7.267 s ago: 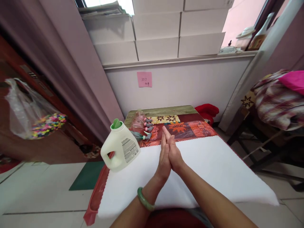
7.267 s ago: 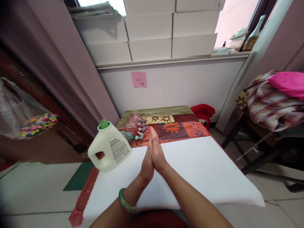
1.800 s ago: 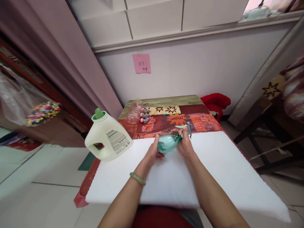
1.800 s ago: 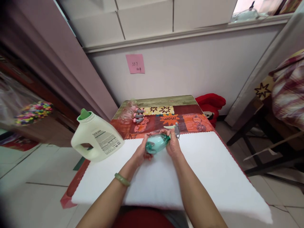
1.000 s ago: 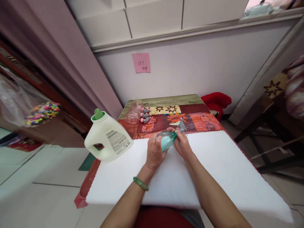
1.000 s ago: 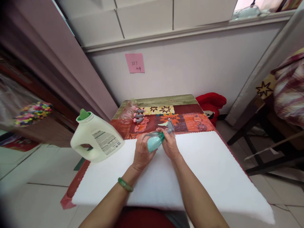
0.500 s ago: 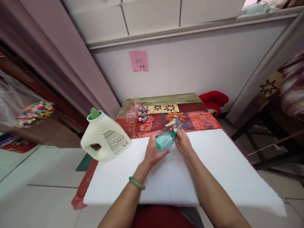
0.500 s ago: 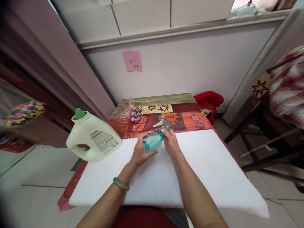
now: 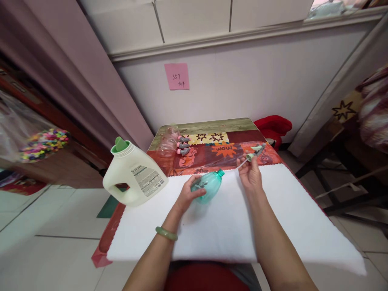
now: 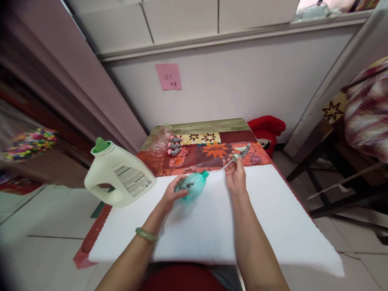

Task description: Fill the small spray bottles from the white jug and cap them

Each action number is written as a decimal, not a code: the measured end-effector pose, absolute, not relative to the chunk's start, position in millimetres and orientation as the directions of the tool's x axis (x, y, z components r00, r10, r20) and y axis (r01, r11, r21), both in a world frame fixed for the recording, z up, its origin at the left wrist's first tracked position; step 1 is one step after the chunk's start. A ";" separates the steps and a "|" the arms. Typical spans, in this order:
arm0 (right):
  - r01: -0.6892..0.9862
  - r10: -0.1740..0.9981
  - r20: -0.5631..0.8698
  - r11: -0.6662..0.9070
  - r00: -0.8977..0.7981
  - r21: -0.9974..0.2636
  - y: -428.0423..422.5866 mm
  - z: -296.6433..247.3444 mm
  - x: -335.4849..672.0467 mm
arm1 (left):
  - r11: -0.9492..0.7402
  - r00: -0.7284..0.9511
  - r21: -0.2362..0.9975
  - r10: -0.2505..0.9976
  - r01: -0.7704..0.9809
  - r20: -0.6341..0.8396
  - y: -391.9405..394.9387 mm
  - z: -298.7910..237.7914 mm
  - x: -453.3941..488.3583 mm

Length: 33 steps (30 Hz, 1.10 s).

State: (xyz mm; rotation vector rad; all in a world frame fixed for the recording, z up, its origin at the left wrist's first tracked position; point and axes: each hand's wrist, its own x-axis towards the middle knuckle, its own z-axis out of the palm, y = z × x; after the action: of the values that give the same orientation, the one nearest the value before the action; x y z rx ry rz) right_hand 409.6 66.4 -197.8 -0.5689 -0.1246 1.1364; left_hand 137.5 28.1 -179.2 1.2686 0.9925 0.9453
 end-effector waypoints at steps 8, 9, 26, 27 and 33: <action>-0.787 0.737 -0.355 0.378 0.575 -0.489 72.7 -201.7 433.7 | -0.070 -0.025 0.984 0.997 -0.162 0.066 51.2 -197.0 137.6; -0.785 0.740 -0.354 0.368 0.572 -0.499 73.5 -202.4 431.4 | -0.092 -0.039 0.984 0.995 -0.154 0.087 55.5 -199.0 143.1; -0.812 0.835 -0.389 0.112 0.390 -0.573 75.9 -201.3 412.5 | -0.325 -0.086 0.884 0.924 0.336 0.372 129.2 -221.6 177.3; -0.813 0.835 -0.391 0.108 0.386 -0.572 75.7 -200.1 412.1 | -0.322 -0.085 0.882 0.925 0.344 0.370 133.4 -223.9 178.7; -0.827 0.846 -0.398 0.086 0.355 -0.555 73.5 -199.3 410.4 | -0.313 -0.049 0.875 0.934 0.370 0.355 140.3 -243.8 185.7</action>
State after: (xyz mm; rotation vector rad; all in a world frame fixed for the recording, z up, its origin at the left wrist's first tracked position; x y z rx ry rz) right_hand 410.4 73.5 -199.3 -0.8060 -0.0281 1.2468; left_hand 185.7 140.3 -243.8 1.6950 1.3866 1.3632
